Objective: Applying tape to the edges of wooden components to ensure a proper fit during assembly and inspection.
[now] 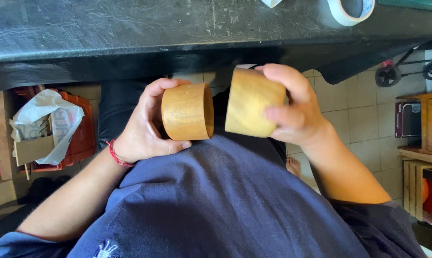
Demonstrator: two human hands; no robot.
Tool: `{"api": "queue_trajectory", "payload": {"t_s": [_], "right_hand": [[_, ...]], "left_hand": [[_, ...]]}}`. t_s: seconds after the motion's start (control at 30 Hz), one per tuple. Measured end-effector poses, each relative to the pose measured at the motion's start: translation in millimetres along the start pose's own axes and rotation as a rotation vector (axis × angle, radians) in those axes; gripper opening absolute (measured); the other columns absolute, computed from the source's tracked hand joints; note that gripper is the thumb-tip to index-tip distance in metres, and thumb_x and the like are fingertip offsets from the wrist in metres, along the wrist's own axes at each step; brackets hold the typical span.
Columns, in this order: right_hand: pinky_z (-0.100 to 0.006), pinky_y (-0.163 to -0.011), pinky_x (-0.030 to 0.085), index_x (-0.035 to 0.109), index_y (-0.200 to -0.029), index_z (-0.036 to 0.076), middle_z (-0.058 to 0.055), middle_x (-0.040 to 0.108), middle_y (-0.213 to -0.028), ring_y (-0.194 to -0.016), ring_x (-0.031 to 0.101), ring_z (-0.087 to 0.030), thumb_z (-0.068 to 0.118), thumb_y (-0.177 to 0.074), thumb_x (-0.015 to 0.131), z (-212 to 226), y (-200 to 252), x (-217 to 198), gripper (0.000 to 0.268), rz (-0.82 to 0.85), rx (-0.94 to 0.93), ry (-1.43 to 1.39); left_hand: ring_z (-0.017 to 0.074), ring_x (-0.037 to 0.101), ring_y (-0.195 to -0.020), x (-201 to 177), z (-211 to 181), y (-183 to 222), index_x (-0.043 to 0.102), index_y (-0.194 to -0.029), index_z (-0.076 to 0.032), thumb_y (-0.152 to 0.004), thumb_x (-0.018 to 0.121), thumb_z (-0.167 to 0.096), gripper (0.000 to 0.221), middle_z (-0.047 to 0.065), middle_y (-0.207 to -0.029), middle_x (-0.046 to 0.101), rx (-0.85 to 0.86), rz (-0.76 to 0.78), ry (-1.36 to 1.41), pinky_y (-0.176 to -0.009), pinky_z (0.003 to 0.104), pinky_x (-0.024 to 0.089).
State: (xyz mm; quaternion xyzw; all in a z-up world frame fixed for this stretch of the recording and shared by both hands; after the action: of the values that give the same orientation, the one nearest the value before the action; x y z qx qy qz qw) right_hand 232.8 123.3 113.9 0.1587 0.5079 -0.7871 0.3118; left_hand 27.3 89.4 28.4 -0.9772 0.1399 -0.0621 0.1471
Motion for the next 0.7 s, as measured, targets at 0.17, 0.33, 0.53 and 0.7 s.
{"api": "queue_trajectory", "payload": {"t_s": [0.17, 0.33, 0.53, 0.7], "right_hand": [[-0.05, -0.116, 0.042, 0.03, -0.142, 0.021, -0.021, 0.037, -0.147, -0.138, 0.043, -0.036, 0.03, -0.077, 0.09, -14.0, -8.7, 4.6, 0.089, -0.013, 0.321, -0.097], [-0.036, -0.111, 0.044, 0.026, -0.148, 0.015, -0.016, 0.039, -0.142, -0.13, 0.047, -0.026, 0.045, -0.072, 0.078, -39.0, 15.7, 19.4, 0.097, -0.159, 0.74, -0.475], [-0.031, -0.057, 0.059, 0.021, -0.153, 0.023, -0.017, 0.036, -0.145, -0.099, 0.059, -0.029, 0.016, -0.077, 0.082, -47.3, 26.3, 45.7, 0.098, -0.266, 0.949, -1.045], [-0.034, -0.111, 0.045, 0.017, -0.153, 0.017, -0.012, 0.038, -0.144, -0.133, 0.047, -0.023, 0.031, -0.076, 0.08, -39.3, 14.0, 38.6, 0.101, -0.094, 0.909, -0.674]], "left_hand": [[0.0222, 0.041, -0.139, -1.1, 0.4, -1.8, 0.031, -0.145, -0.011, -0.071, 0.086, -0.023, 0.093, 0.012, -0.147, 0.039, -0.009, -0.022, 0.04, -0.122, 0.038, 0.034], [0.0198, 0.041, -0.135, -3.4, 3.8, -1.2, 0.03, -0.145, -0.01, -0.07, 0.085, -0.025, 0.094, 0.01, -0.143, 0.038, -0.041, -0.052, 0.042, -0.12, 0.036, 0.035], [0.0191, 0.042, -0.134, -5.3, 6.0, -0.4, 0.029, -0.145, -0.01, -0.07, 0.085, -0.025, 0.095, 0.009, -0.142, 0.038, -0.066, -0.066, 0.05, -0.119, 0.036, 0.036], [0.0176, 0.041, -0.132, -6.4, 9.7, -0.5, 0.028, -0.146, -0.01, -0.07, 0.085, -0.023, 0.096, 0.009, -0.14, 0.038, -0.095, -0.073, 0.11, -0.118, 0.033, 0.036]]}}
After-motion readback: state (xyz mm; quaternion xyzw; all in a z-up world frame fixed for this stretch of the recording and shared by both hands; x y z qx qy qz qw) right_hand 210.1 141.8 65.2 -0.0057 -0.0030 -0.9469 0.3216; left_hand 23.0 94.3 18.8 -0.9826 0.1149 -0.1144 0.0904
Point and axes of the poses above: each hand's wrist, its own y-axis away from the middle knuckle, its own x-axis out of the palm, z = x × y, the point moved 10 cm from there along -y, towards the middle knuckle
